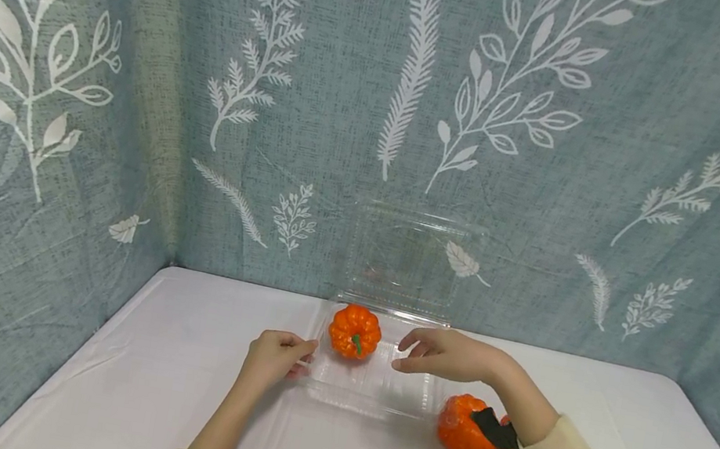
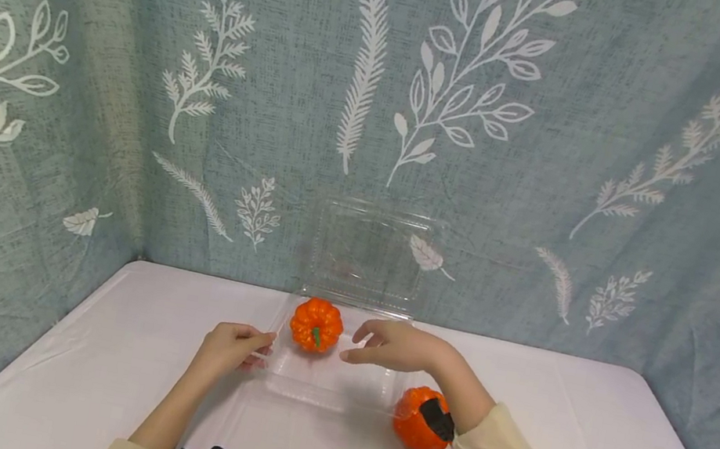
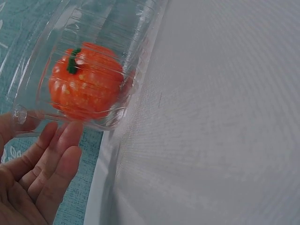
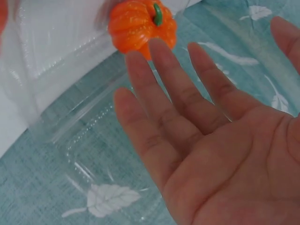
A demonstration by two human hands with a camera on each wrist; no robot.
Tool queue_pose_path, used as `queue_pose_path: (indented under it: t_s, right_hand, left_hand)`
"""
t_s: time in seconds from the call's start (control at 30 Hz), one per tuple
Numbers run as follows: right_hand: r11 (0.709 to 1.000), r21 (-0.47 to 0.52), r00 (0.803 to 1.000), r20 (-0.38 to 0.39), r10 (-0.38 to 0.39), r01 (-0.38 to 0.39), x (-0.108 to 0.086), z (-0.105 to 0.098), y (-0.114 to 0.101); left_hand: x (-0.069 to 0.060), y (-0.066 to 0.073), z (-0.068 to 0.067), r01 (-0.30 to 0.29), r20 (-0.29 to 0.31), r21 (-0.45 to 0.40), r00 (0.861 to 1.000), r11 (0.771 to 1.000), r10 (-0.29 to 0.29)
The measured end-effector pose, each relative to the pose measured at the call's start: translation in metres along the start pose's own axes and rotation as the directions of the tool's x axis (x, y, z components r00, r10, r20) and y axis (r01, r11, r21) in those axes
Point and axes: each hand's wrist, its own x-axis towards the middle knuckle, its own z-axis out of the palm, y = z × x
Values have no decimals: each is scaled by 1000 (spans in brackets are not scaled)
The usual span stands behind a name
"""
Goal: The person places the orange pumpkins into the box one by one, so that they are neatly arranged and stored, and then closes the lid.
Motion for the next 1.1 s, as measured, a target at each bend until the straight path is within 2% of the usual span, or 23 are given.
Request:
queue_pose_path:
  t_s: [0.37,0.73,0.97,1.1]
  right_hand:
    - [999,-40,1000,-24,-18,17,-19,5,6]
    - [999,-36,998,-40,-42,40,-40,11,12]
    - [996,-61,993,-90,-73,67,-62,15,17]
    - [996,-70,991,-114,-63,56,-77,18,17]
  left_hand:
    - [1,0,0,13,3,6,1000,1000,-13]
    - [1,0,1,20,16,6,1000,1000,-20]
    - [2,-1,1,19,11,10,1000,1000,-19]
    - [3,-1,1,21,10,8,1000,1000,-21]
